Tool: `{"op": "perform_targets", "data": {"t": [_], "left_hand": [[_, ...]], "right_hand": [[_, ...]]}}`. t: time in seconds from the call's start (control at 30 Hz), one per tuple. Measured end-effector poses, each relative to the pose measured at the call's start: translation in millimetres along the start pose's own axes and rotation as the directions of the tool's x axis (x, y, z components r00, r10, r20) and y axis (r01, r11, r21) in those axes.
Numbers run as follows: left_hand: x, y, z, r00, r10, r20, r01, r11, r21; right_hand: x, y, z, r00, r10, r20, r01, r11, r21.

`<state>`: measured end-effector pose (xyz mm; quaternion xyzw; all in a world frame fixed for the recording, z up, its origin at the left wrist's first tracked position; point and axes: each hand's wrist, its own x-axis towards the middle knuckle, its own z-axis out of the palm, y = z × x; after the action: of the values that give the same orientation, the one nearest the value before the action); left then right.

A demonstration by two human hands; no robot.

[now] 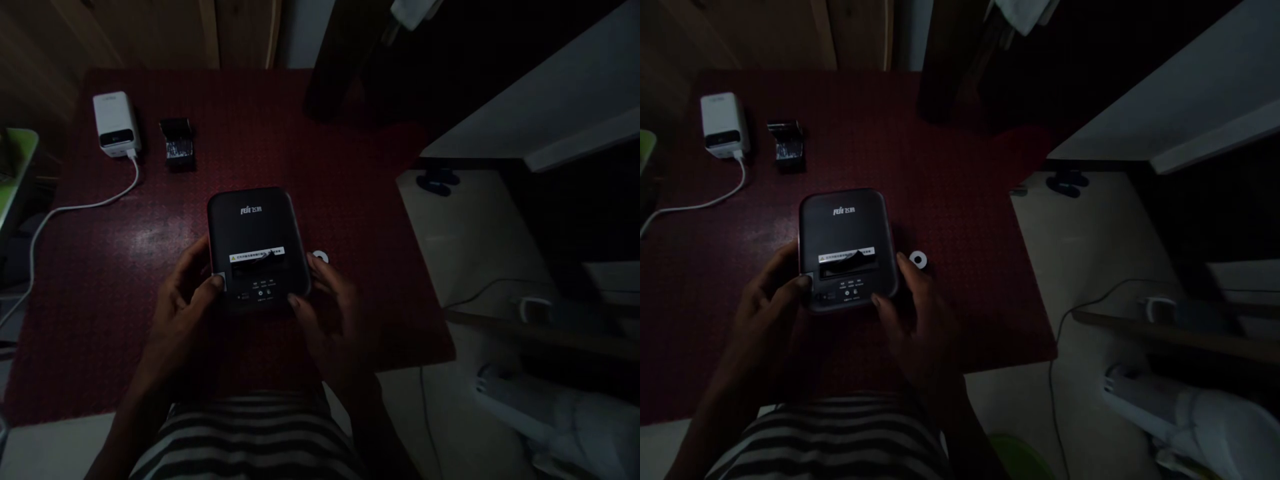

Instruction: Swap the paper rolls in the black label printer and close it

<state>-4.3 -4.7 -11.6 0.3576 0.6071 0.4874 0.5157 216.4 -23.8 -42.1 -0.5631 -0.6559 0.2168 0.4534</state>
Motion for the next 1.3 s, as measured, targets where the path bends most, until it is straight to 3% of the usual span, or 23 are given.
{"op": "perform_targets", "data": {"t": [0.3, 0.47, 0.57, 0.67, 0.73, 0.8, 0.87, 0.93, 0.97, 1.07, 1.3], "left_hand": [[0.4, 1.5, 3.9, 0.997, -0.029, -0.068, 0.030, 1.000, 0.009], [0.2, -7.1, 5.1, 0.998, -0.032, -0.051, 0.032, 0.999, -0.007], [1.8, -19.1, 1.2, 0.998, 0.054, -0.033, -0.054, 0.999, 0.006], [4.9, -30.2, -3.4, 0.988, 0.154, -0.020, -0.153, 0.987, 0.053], [7.1, -36.2, -5.3, 0.973, 0.229, -0.011, -0.227, 0.971, 0.078], [8.9, -41.1, -5.9, 0.954, 0.299, 0.003, -0.299, 0.950, 0.086], [10.2, -44.7, -5.7, 0.940, 0.342, 0.017, -0.342, 0.936, 0.083], [10.8, -46.5, -5.2, 0.932, 0.360, 0.027, -0.361, 0.929, 0.085], [11.0, -46.6, -5.0, 0.930, 0.365, 0.033, -0.366, 0.926, 0.091], [10.9, -44.1, -3.9, 0.926, 0.376, 0.047, -0.379, 0.921, 0.095], [8.5, -33.9, -0.2, 0.956, 0.292, 0.025, -0.293, 0.953, 0.074]], "right_hand": [[-1.1, -1.2, 3.9, 0.985, 0.173, -0.011, -0.170, 0.975, 0.143], [3.2, -6.4, -0.9, 0.974, 0.224, 0.029, -0.226, 0.967, 0.119], [15.9, -12.1, -11.0, 0.988, 0.153, 0.037, -0.154, 0.988, 0.019], [44.5, -17.9, -15.7, 0.994, -0.086, 0.067, 0.094, 0.986, -0.135], [71.4, -22.1, -9.4, 0.953, -0.240, 0.184, 0.274, 0.943, -0.190], [100.5, -29.4, 3.9, 0.876, -0.261, 0.405, 0.369, 0.903, -0.218], [126.4, -42.0, 19.2, 0.748, -0.105, 0.655, 0.397, 0.862, -0.315], [144.9, -58.3, 31.3, 0.627, 0.062, 0.776, 0.423, 0.810, -0.406], [150.8, -66.4, 35.3, 0.589, 0.118, 0.800, 0.435, 0.787, -0.437], [158.1, -83.9, 41.1, 0.557, 0.179, 0.811, 0.458, 0.748, -0.480], [154.8, -74.3, 49.8, 0.618, 0.110, 0.779, 0.486, 0.725, -0.488]]}}
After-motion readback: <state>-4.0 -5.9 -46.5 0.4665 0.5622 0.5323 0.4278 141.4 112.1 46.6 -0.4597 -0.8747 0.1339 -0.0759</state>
